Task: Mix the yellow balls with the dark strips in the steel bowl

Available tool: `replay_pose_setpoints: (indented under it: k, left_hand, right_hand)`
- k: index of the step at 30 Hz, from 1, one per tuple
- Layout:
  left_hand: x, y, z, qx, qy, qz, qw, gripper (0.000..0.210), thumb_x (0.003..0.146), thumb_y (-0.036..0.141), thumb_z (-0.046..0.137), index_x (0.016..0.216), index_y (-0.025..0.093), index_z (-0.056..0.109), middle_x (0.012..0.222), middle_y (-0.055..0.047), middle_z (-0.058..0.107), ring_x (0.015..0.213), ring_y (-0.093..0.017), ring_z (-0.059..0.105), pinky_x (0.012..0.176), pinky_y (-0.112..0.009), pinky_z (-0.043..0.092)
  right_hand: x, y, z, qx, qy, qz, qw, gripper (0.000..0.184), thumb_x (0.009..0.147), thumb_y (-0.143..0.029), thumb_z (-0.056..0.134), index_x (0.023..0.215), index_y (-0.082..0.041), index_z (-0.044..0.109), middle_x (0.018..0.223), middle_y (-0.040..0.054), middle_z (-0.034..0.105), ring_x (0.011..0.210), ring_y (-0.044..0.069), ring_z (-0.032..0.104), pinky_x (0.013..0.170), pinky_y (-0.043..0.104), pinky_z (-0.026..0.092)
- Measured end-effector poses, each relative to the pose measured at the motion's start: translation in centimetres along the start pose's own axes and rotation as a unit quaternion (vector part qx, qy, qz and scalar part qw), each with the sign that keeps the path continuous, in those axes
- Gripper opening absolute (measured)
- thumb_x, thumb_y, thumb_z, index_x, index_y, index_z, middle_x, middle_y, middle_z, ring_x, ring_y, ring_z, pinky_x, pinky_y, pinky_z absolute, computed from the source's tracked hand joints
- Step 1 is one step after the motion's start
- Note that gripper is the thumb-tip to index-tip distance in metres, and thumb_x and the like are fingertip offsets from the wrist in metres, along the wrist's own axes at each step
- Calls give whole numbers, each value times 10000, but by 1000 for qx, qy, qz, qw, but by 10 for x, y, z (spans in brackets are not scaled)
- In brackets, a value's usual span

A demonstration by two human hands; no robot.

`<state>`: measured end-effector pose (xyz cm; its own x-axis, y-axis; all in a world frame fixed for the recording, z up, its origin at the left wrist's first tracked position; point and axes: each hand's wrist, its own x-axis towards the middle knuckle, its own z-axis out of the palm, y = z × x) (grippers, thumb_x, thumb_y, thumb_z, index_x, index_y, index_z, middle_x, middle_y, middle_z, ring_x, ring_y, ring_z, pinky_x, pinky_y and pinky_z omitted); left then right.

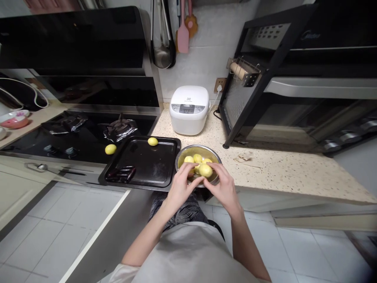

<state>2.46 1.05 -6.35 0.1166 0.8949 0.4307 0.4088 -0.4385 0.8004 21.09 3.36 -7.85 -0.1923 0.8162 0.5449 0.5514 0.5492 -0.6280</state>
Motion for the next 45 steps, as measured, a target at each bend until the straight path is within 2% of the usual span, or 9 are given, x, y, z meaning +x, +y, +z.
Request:
replay_pose_setpoints:
  k: [3,6,12,15,23,29,32,36,45]
  left_hand:
    - [-1,-3,-5,62,7,9,998,292,994,305,671,1276,245,628,1285,-107,655,1238,-252,652,1093,-397,536]
    - [-3,-7,-8,96,8,13,995,265,1015,274,623,1278,243,639,1312,-113,652,1273,-257,636,1127,-425,510]
    - [-6,-16,-5,112,-43,43,992,341,1034,264,578,1372,255,625,1459,-123,620,1421,-273,561,1200,-483,472]
    - [-5,-21,-1,119,-64,49,990,391,1040,268,566,1430,263,597,1510,-124,597,1473,-280,517,1222,-515,449]
    - [2,-27,4,162,-101,59,980,432,1047,281,550,1479,283,567,1574,-121,554,1522,-288,459,1238,-556,402]
    - [33,-32,9,217,-134,34,966,450,932,137,680,1368,236,636,1480,-130,634,1446,-310,538,1179,-536,441]
    - [45,-31,13,244,-144,21,959,345,902,125,707,1230,226,685,1314,-112,718,1291,-310,642,1111,-512,477]
    - [46,-28,17,265,-132,12,955,333,884,118,697,1197,223,658,1226,-96,714,1160,-295,679,1089,-507,471]
    - [43,-31,24,261,-111,-4,959,324,835,82,675,1133,205,641,1183,-96,690,1122,-315,669,1103,-564,442]
  right_hand:
    - [3,11,-7,-63,12,36,997,328,915,-316,646,1223,-203,653,1186,128,727,1112,302,683,978,458,538]
    - [6,17,-9,-126,-18,34,991,314,896,-305,639,1188,-193,670,1148,124,752,1087,320,680,1013,497,476]
    - [11,13,-8,-187,-68,23,980,333,891,-228,612,1211,-177,691,1105,123,772,1074,316,668,1031,478,424]
    - [14,11,-11,-211,-97,11,973,324,898,-196,607,1207,-175,704,1091,124,771,1061,308,665,1031,462,416]
    - [22,8,-12,-249,-140,-2,958,210,864,-141,627,1031,-189,745,986,130,758,994,325,645,949,464,452]
    - [23,10,-9,-239,-127,7,963,235,840,-121,704,1063,-185,737,967,108,783,963,304,690,1056,496,452]
    - [21,12,-7,-215,-101,23,971,199,839,-144,726,1030,-202,731,1012,114,786,938,300,706,971,469,516]
    - [20,14,-3,-204,-89,25,975,197,827,-147,740,1014,-211,748,1029,120,783,976,309,715,916,450,548]
    - [27,16,3,-219,-106,26,970,275,784,-77,759,1023,-210,793,1034,118,801,954,307,739,876,419,575]
